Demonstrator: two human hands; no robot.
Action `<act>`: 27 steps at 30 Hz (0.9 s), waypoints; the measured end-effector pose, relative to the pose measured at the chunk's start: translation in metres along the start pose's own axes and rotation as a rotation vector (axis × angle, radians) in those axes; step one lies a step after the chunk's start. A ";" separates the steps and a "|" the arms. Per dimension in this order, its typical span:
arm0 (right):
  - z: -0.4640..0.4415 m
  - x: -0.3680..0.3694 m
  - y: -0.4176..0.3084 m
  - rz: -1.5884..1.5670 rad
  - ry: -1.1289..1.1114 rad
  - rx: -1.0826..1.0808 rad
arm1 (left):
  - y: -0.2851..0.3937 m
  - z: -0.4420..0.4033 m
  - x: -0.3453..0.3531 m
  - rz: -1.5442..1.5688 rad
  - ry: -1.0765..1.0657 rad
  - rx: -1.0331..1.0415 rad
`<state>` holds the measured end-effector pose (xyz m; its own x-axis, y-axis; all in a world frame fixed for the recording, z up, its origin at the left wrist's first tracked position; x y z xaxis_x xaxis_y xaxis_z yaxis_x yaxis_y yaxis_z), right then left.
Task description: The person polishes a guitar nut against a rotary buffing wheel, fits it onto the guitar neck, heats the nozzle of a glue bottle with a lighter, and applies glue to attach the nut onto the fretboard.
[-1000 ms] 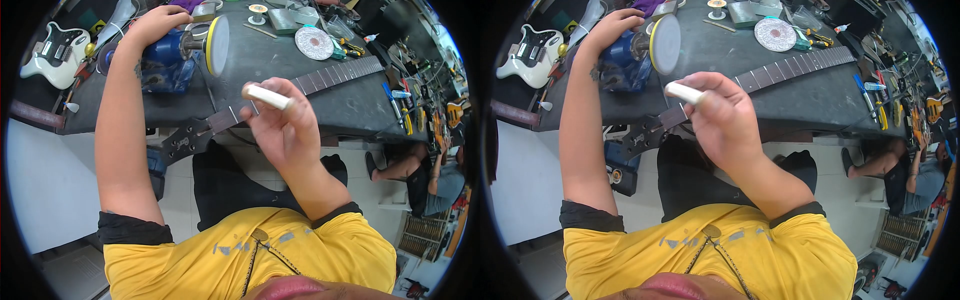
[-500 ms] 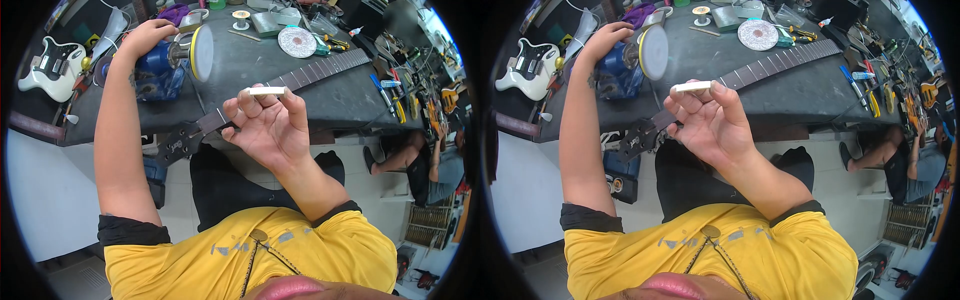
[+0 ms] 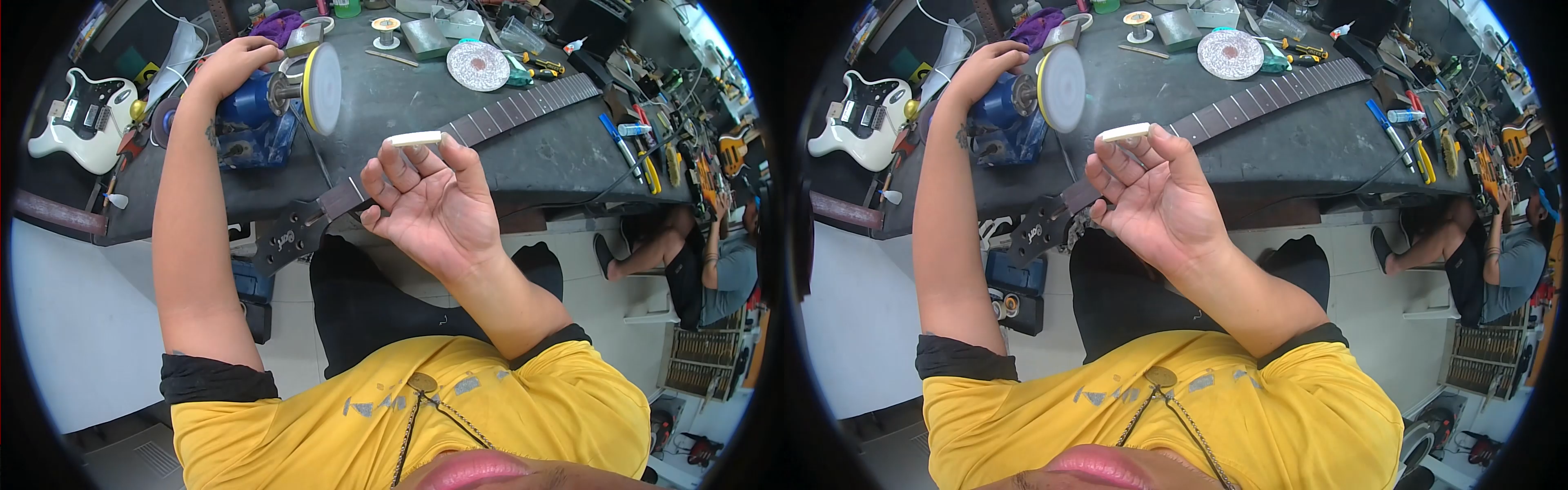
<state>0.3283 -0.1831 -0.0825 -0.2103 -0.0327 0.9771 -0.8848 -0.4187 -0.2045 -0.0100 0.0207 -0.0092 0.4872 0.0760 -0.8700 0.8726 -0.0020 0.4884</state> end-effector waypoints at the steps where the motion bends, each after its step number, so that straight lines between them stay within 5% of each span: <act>1: 0.000 0.000 0.000 0.001 0.007 -0.001 | 0.002 0.001 -0.001 -0.014 -0.015 -0.012; 21: 0.010 0.004 -0.004 -0.043 0.010 -0.015 | 0.010 0.007 -0.005 -0.054 -0.011 -0.008; 27: 0.025 0.005 -0.010 -0.074 -0.025 -0.008 | 0.017 0.042 0.001 -0.215 0.815 0.332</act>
<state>0.3468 -0.2015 -0.0742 -0.1338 -0.0246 0.9907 -0.9007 -0.4140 -0.1320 0.0066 -0.0209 -0.0050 0.2468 0.7900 -0.5613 0.9687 -0.1840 0.1669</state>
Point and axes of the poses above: each hand's wrist, its own z-axis away from the middle knuckle, its own x-axis out of the palm, y = z × x, the point moved 1 cm from there along -z, towards the middle knuckle, and after that the axes turned 10 degrees about -x, right-handed, at the moved point
